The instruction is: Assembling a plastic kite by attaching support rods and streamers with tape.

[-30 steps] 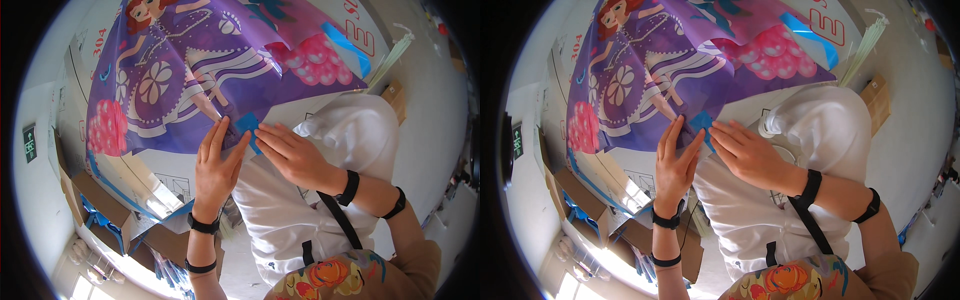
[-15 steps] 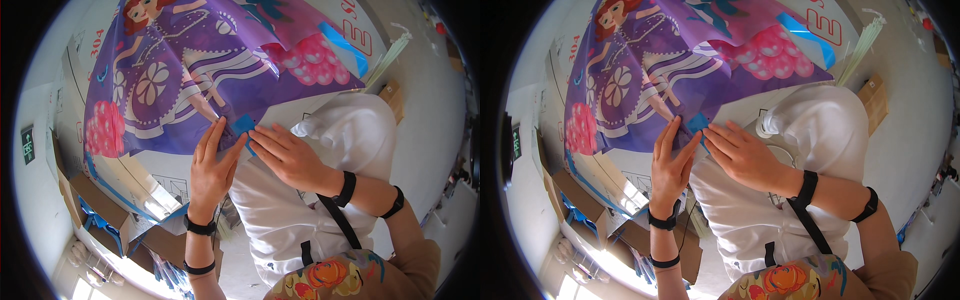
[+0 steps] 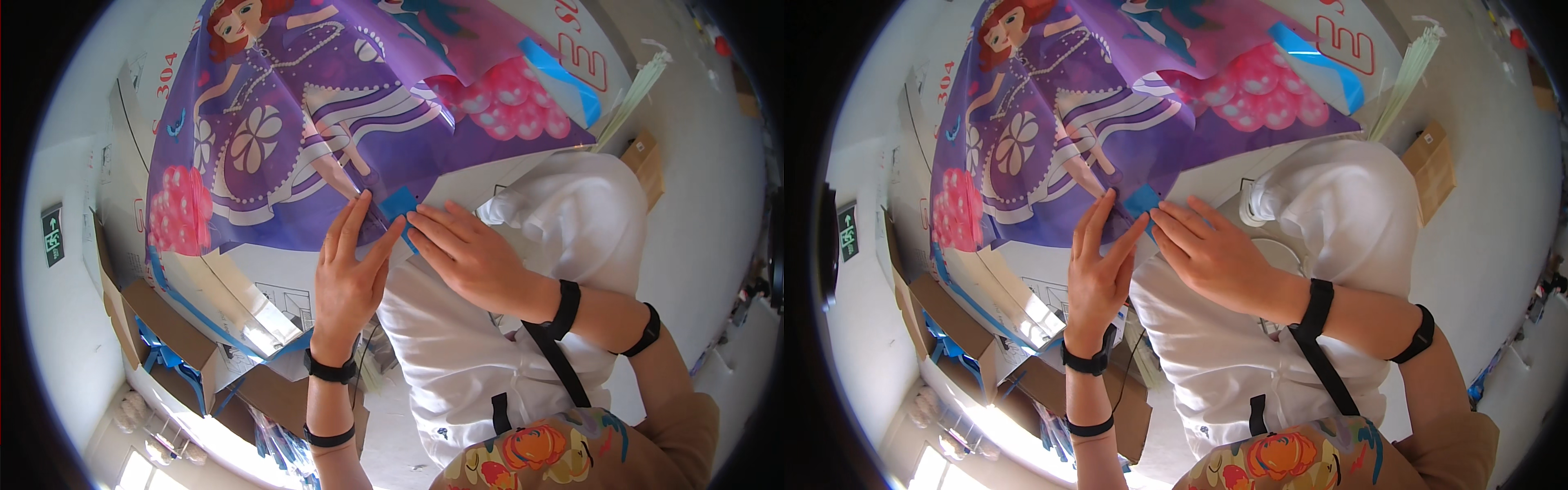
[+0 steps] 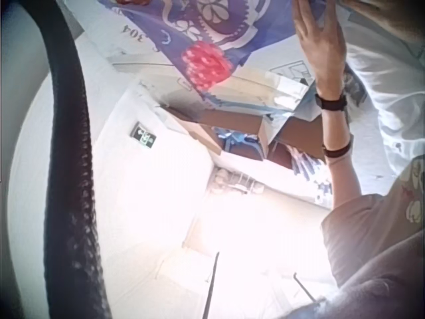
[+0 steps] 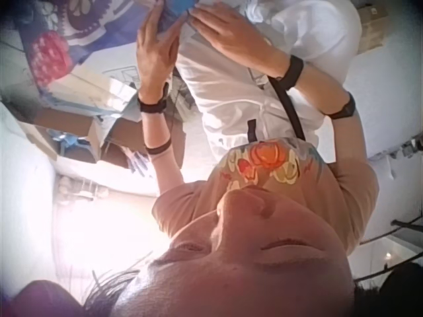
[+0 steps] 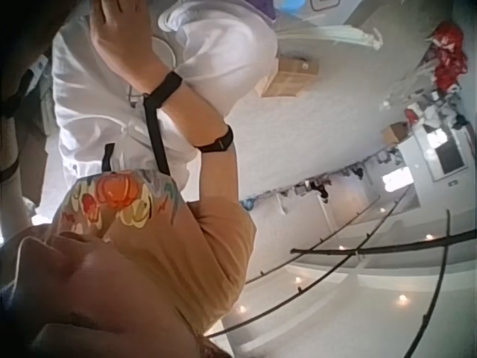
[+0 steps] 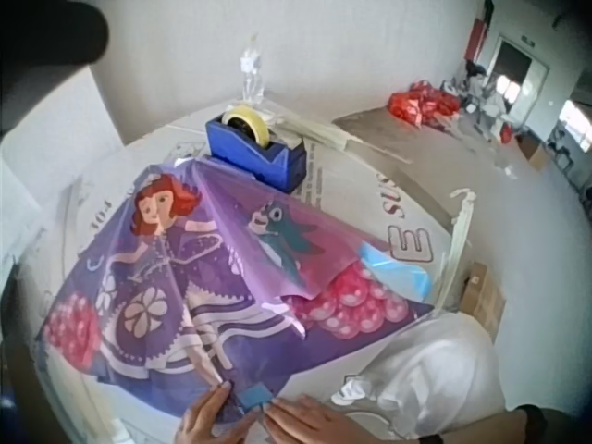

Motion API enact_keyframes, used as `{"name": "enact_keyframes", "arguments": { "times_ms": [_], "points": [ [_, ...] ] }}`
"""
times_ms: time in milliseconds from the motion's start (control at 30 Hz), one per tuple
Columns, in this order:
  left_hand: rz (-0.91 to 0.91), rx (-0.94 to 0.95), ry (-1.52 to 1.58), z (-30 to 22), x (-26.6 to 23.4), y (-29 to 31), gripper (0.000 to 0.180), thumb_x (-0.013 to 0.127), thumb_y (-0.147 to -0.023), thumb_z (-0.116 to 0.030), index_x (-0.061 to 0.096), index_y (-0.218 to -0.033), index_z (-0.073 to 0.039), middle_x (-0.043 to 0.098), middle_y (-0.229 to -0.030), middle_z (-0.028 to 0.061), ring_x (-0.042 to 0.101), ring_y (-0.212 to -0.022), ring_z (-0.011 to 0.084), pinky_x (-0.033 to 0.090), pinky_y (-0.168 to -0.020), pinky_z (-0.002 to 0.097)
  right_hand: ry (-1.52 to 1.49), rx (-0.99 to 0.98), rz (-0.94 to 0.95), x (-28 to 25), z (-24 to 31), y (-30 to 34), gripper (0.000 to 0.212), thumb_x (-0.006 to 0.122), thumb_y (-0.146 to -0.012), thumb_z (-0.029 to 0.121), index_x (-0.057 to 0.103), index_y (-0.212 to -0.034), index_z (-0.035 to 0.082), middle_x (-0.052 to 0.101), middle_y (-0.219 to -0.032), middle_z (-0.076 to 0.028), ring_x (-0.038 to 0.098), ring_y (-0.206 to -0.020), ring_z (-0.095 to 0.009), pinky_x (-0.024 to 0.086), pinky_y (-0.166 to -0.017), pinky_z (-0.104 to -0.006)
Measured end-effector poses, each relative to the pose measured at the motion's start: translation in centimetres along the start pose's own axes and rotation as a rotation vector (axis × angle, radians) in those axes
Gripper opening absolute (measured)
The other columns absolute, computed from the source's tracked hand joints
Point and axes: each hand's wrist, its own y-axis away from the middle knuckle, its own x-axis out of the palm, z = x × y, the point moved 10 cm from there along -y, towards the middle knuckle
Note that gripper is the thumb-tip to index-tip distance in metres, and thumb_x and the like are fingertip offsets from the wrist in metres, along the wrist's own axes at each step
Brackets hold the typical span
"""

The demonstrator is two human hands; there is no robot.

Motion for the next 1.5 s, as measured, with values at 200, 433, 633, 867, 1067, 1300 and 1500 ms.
{"name": "enact_keyframes", "arguments": {
  "times_ms": [200, 433, 633, 867, 1067, 1300, 1500],
  "points": [
    [-0.19, -0.184, 0.088, -2.1, -8.0, -2.4, 0.044, 0.052, -0.081, 0.011, 0.066, -0.119, -0.007, 0.052, -0.138, 0.0177, 0.052, -0.124, 0.0355, 0.046, -0.1, 0.0411, 0.042, -0.016, 0.004, 0.3, 0.5, 0.0, 0.035, 0.061, -0.081, 0.007, 0.062, -0.113, -0.005, 0.056, -0.128, -0.017, 0.052, -0.125, -0.03, 0.043, -0.104, -0.0486],
    [-0.308, -0.163, 0.449, -7.2, -13.7, -15.4, 0.03, 0.055, -0.09, 0.003, 0.064, -0.118, 0.001, 0.066, -0.116, 0.0125, 0.066, -0.101, 0.021, 0.051, -0.085, 0.0288, 0.045, 0.031, -0.093, -0.2, -0.5, 0.8, 0.032, 0.06, -0.082, 0.01, 0.061, -0.11, -0.006, 0.056, -0.127, -0.02, 0.051, -0.125, -0.031, 0.043, -0.103, -0.0506],
    [-0.271, -0.529, 1.181, 1.5, -5.0, -30.0, 0.027, 0.061, -0.093, -0.011, 0.059, -0.114, 0.006, 0.065, -0.105, 0.0147, 0.067, -0.095, 0.0264, 0.057, -0.078, 0.0325, 0.085, -0.003, -0.147, -0.4, 1.1, 0.8, 0.03, 0.061, -0.082, 0.014, 0.065, -0.106, -0.003, 0.058, -0.123, -0.019, 0.051, -0.122, -0.031, 0.042, -0.101, -0.0516],
    [-0.52, -1.03, 1.093, 5.9, 0.4, -33.6, 0.031, 0.077, -0.083, -0.036, 0.066, -0.1, -0.012, 0.054, -0.089, 0.0031, 0.052, -0.074, 0.0155, 0.044, -0.059, 0.0302, 0.073, 0.021, -0.102, -0.2, 0.2, 1.5, 0.028, 0.059, -0.083, 0.017, 0.066, -0.103, -0.003, 0.058, -0.125, -0.021, 0.052, -0.12, -0.031, 0.043, -0.1, -0.0499],
    [-0.423, -0.904, 1.21, 5.5, -0.4, -35.5, 0.024, 0.078, -0.082, -0.036, 0.068, -0.094, -0.017, 0.044, -0.087, -0.0038, 0.045, -0.076, 0.0115, 0.041, -0.062, 0.0262, 0.044, 0.033, -0.092, -0.5, -0.1, 1.3, 0.029, 0.061, -0.084, 0.019, 0.067, -0.103, -0.001, 0.058, -0.125, -0.02, 0.051, -0.122, -0.032, 0.042, -0.101, -0.0503],
    [-0.432, -0.957, 1.497, 3.5, -1.4, -34.7, 0.022, 0.077, -0.085, -0.031, 0.069, -0.099, -0.015, 0.046, -0.09, -0.0037, 0.046, -0.081, 0.0112, 0.045, -0.076, 0.0298, 0.067, 0.072, -0.091, -0.1, 0.3, 0.9, 0.029, 0.061, -0.083, 0.021, 0.069, -0.103, 0.002, 0.058, -0.125, -0.018, 0.049, -0.123, -0.032, 0.042, -0.1, -0.0515],
    [-0.429, -0.931, 1.575, 1.5, 1.0, -33.9, 0.025, 0.08, -0.082, -0.026, 0.07, -0.101, -0.013, 0.055, -0.094, -0.0017, 0.054, -0.088, 0.0146, 0.047, -0.077, 0.0305, 0.067, 0.068, -0.105, -0.1, 0.0, 1.3, 0.031, 0.062, -0.082, 0.022, 0.069, -0.103, 0.001, 0.059, -0.124, -0.018, 0.05, -0.122, -0.032, 0.043, -0.099, -0.052]
  ]
}}
